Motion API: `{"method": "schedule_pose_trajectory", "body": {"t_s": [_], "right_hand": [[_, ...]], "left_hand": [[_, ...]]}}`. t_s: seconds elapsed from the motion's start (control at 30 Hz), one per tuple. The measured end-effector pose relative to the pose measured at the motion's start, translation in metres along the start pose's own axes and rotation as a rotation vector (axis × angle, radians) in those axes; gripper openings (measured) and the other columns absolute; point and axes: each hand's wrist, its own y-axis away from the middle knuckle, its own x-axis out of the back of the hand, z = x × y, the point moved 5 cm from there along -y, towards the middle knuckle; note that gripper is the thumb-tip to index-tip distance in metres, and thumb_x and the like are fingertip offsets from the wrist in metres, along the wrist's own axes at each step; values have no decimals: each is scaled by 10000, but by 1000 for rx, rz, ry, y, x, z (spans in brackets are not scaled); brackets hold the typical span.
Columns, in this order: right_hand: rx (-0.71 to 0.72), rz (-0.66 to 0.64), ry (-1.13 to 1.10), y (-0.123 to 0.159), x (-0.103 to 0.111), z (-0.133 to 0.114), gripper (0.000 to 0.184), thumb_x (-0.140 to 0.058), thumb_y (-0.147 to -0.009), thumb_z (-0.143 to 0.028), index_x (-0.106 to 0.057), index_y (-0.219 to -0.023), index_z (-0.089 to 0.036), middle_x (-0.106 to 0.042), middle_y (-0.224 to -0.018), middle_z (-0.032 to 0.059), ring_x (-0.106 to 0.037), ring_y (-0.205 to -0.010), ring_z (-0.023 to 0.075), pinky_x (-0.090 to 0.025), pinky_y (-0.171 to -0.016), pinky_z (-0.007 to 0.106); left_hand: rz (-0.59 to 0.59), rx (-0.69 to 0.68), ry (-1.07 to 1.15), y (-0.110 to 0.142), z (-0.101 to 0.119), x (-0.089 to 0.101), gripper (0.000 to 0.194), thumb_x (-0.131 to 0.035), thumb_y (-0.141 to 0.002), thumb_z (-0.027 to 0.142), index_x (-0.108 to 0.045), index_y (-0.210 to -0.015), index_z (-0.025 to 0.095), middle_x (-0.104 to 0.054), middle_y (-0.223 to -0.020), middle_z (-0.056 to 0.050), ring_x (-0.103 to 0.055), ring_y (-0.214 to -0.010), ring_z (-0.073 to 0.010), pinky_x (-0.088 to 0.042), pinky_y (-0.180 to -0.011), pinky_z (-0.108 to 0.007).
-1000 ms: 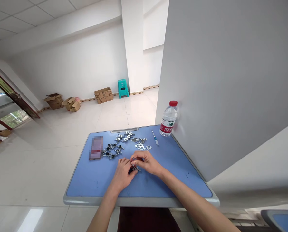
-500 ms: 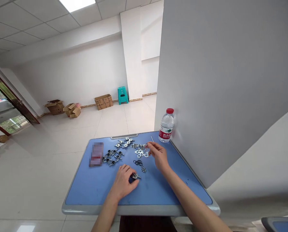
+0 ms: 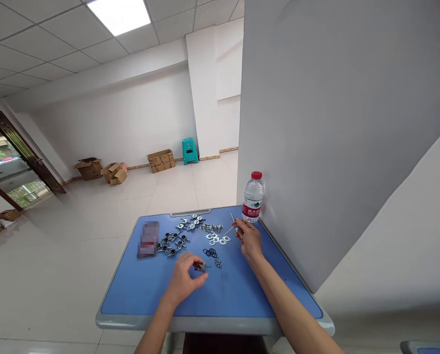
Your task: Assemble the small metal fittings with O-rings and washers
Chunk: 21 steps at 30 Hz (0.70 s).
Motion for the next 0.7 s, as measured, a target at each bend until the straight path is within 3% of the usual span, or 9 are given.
{"method": "schedule_pose_trajectory", "body": {"t_s": [0.1,0.2,0.3,0.43,0.53,0.57,0.7], "right_hand": [[-13,13,-23,-2,2,0,342,-843,-480,-408,-671,-662,-176,-671,-602,-6,-311,-375,26,-359,-386,213],[-21,15,-34,-2,1,0,330,-841,-475,-391,-672,-653,-170,-668,-594,-4,-313,-376,27,-350,-380,212],[-23,13,-38,-2,0,-1,320,-845,-467,-377,-670,-633,-166,-669,-592,2,-317,-379,30,-336,-370,210],[-20,10,-48,-1,0,-4,314,-848,-468,-377,-670,-622,-169,-663,-586,-1,-314,-382,31,-343,-376,209],[-23,2,-52,0,-1,-5,310,-849,-473,-379,-672,-620,-172,-658,-586,-4,-319,-391,34,-347,-384,209],[-24,0,-51,0,-1,-5,309,-850,-474,-379,-673,-620,-172,-658,-589,-4,-321,-394,34,-346,-385,207],[-27,2,-44,1,-2,-6,320,-854,-467,-381,-676,-627,-170,-662,-597,-2,-330,-398,36,-344,-385,208]], "left_hand": [[119,104,-62,-24,-20,36,120,-614,-817,260,-630,-925,209,-675,-936,-31,-615,-895,-187,-487,-825,-306],[62,270,-304,-56,-49,67,226,-572,-858,379,-657,-990,217,-705,-997,-46,-632,-954,-213,-472,-842,-319],[23,349,-387,-84,-74,85,185,-602,-828,358,-672,-906,206,-719,-911,-46,-648,-901,-226,-462,-839,-333],[-52,466,-492,-103,-106,85,142,-647,-822,298,-674,-914,193,-712,-923,-44,-650,-961,-254,-454,-912,-379],[-111,568,-532,-109,-126,76,267,-609,-901,331,-624,-1106,160,-648,-1116,-85,-630,-1001,-242,-516,-874,-416],[-137,592,-535,-111,-131,72,319,-575,-936,337,-567,-1204,163,-592,-1210,-94,-614,-1024,-218,-537,-864,-424],[-175,636,-510,-120,-139,59,330,-577,-936,334,-559,-1218,165,-584,-1223,-96,-611,-1033,-222,-538,-865,-427]]}}
